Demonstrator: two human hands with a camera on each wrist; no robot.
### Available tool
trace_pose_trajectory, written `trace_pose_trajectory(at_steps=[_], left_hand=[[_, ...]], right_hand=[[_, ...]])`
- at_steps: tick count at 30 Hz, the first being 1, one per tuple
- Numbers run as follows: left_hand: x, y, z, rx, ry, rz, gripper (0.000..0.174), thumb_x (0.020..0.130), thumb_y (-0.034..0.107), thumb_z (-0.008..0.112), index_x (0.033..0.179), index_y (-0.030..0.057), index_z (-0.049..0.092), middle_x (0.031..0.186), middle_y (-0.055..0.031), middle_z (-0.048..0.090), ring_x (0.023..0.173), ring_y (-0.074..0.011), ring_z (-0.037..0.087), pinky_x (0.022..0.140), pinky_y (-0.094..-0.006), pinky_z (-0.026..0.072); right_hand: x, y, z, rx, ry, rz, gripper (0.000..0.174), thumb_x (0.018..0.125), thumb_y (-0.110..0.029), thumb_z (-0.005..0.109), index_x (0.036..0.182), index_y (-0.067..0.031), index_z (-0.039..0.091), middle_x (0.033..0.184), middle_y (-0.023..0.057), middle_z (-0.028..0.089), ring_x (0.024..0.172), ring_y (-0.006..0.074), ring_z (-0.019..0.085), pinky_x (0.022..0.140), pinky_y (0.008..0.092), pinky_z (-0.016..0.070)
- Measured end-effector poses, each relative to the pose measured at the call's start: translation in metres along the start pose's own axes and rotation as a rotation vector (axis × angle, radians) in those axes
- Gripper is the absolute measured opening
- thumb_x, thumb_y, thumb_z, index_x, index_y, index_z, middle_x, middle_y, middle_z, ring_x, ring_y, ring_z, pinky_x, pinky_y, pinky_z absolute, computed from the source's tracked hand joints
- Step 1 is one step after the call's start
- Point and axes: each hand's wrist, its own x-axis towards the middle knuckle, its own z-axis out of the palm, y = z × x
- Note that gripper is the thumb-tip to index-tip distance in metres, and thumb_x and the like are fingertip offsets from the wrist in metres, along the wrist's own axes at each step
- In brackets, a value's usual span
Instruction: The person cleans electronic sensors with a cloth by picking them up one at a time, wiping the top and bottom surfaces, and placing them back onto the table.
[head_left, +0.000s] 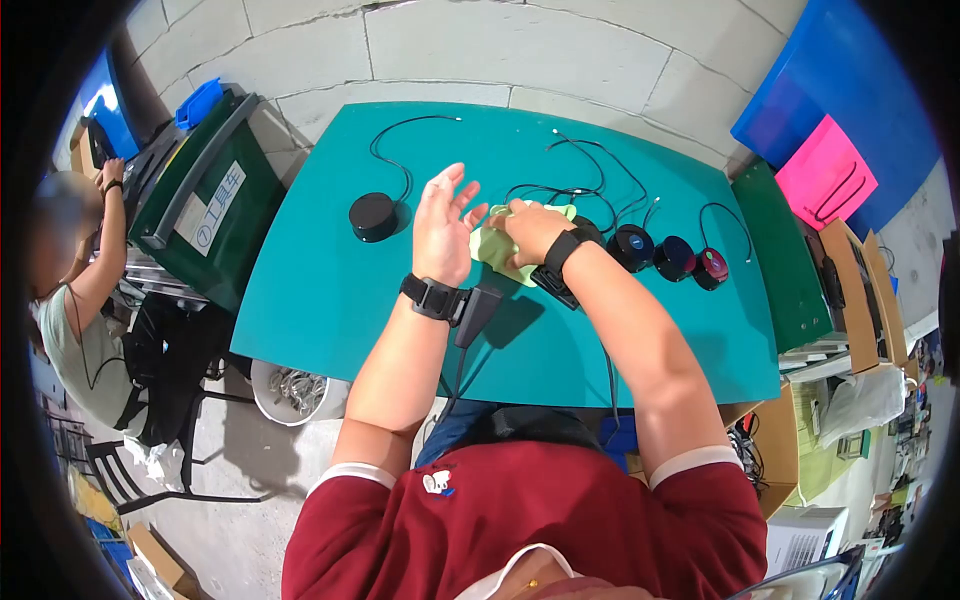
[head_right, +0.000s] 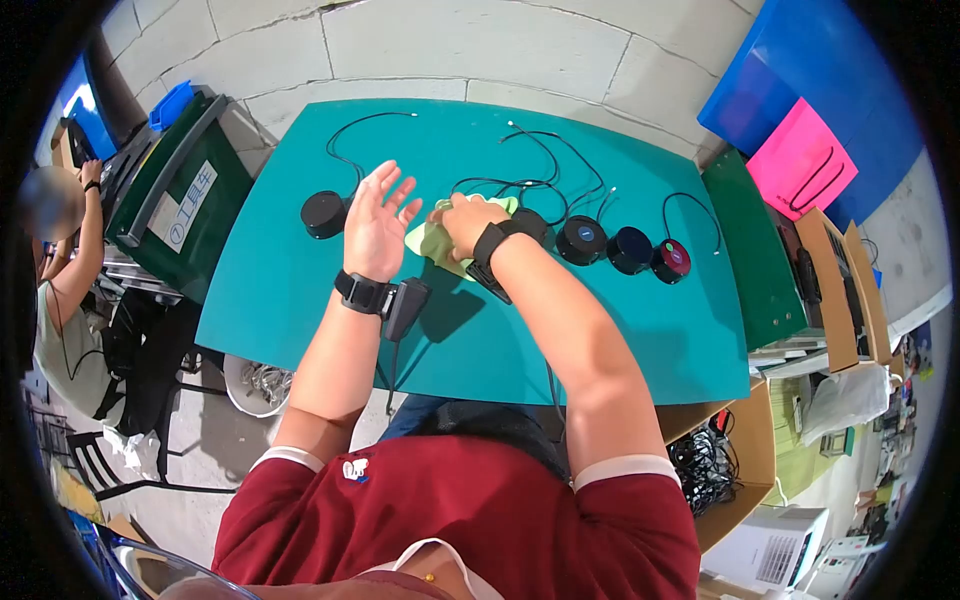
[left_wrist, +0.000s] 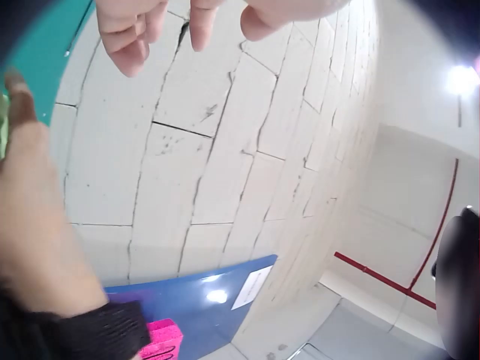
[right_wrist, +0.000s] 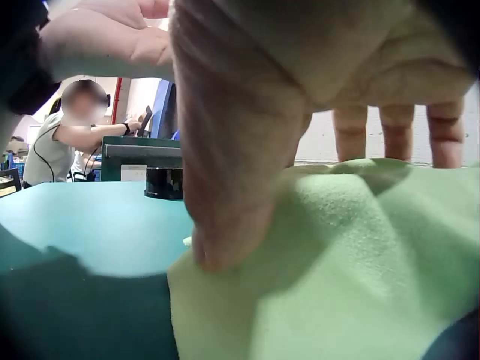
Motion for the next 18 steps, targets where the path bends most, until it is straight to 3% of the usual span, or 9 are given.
trace_pose_trajectory(at_steps=[5,8,9,10,11,12,13,15,18], left_hand=[[0.001,-0.002,-0.014,0.13,0.033,-0.012,0.035,0.088,0.02,0.051,0.118,0.0035,0.045,0.122,-0.0097,0.043,0.106,-0.0208,0.045,0.081,-0.0346,0.0421],[0.001,-0.002,-0.019,0.176,0.068,-0.004,0.028,0.088,0.017,0.051,0.113,0.0053,0.049,0.116,-0.0077,0.049,0.1,-0.018,0.048,0.078,-0.0314,0.0426],[0.001,-0.004,-0.019,0.199,0.088,-0.006,0.026,0.088,0.016,0.051,0.112,0.0061,0.05,0.115,-0.0068,0.05,0.099,-0.0168,0.049,0.076,-0.0301,0.0427],[0.0,-0.005,-0.016,0.214,0.103,-0.001,0.023,0.086,0.013,0.054,0.109,0.0066,0.051,0.108,-0.004,0.051,0.092,-0.0121,0.049,0.069,-0.025,0.0428],[-0.001,-0.007,-0.015,0.215,0.092,-0.01,0.023,0.086,0.013,0.054,0.109,0.0066,0.051,0.108,-0.004,0.051,0.092,-0.0121,0.049,0.069,-0.025,0.0428],[-0.002,-0.008,-0.014,0.272,0.073,-0.03,0.024,0.086,0.012,0.055,0.109,0.0066,0.051,0.107,-0.0042,0.051,0.091,-0.0113,0.05,0.067,-0.0239,0.0425],[-0.003,-0.009,-0.012,0.331,0.054,-0.049,0.025,0.085,0.011,0.055,0.109,0.0066,0.051,0.107,-0.0044,0.051,0.09,-0.0105,0.05,0.066,-0.0227,0.0421],[-0.01,-0.008,-0.003,0.411,-0.017,-0.084,0.031,0.085,0.011,0.056,0.114,0.0056,0.05,0.107,-0.0056,0.052,0.087,-0.0099,0.052,0.065,-0.0225,0.0435],[-0.024,-0.011,0.009,0.456,-0.303,-0.283,0.046,0.085,0.017,0.057,0.127,0.0056,0.042,0.11,-0.0072,0.055,0.086,-0.0118,0.055,0.067,-0.0249,0.0468]], right_hand=[[0.007,0.006,0.001,0.043,-0.055,-0.009,0.063,0.062,-0.02,0.075,0.119,-0.025,0.05,0.111,0.0114,0.047,0.104,0.0309,0.05,0.084,0.0398,0.046],[0.003,0.017,0.007,0.306,0.209,-0.065,0.062,0.063,-0.025,0.074,0.119,-0.0171,0.047,0.111,0.015,0.045,0.102,0.0348,0.048,0.086,0.043,0.0424],[-0.001,0.019,0.007,0.307,0.213,-0.051,0.062,0.063,-0.025,0.074,0.119,-0.0171,0.047,0.111,0.015,0.045,0.102,0.0348,0.048,0.086,0.043,0.0424],[-0.006,0.02,0.009,0.544,0.44,-0.075,0.06,0.067,-0.024,0.073,0.12,-0.015,0.045,0.112,0.0136,0.045,0.102,0.0315,0.049,0.086,0.041,0.0429],[-0.009,0.021,0.011,0.776,0.671,-0.1,0.059,0.07,-0.022,0.071,0.121,-0.0129,0.043,0.113,0.0121,0.045,0.102,0.0281,0.05,0.086,0.0391,0.0433],[-0.009,0.023,0.014,1.341,0.57,-0.215,0.055,0.077,-0.017,0.067,0.123,-0.0089,0.038,0.115,0.0084,0.046,0.103,0.0203,0.05,0.088,0.0347,0.0439],[-0.036,0.01,-0.005,1.77,0.418,-0.141,0.054,0.079,-0.009,0.064,0.125,-0.0083,0.035,0.115,0.0062,0.047,0.104,0.0165,0.05,0.089,0.0329,0.044],[-0.052,0.009,0.003,1.865,0.427,-0.159,0.056,0.077,-0.01,0.067,0.124,-0.0081,0.035,0.118,0.0066,0.044,0.103,0.0161,0.05,0.082,0.0334,0.0492],[-0.067,0.007,0.019,1.719,0.523,-0.276,0.054,0.074,-0.007,0.069,0.119,-0.008,0.04,0.112,0.0041,0.05,0.102,0.0151,0.05,0.086,0.0316,0.0444]])
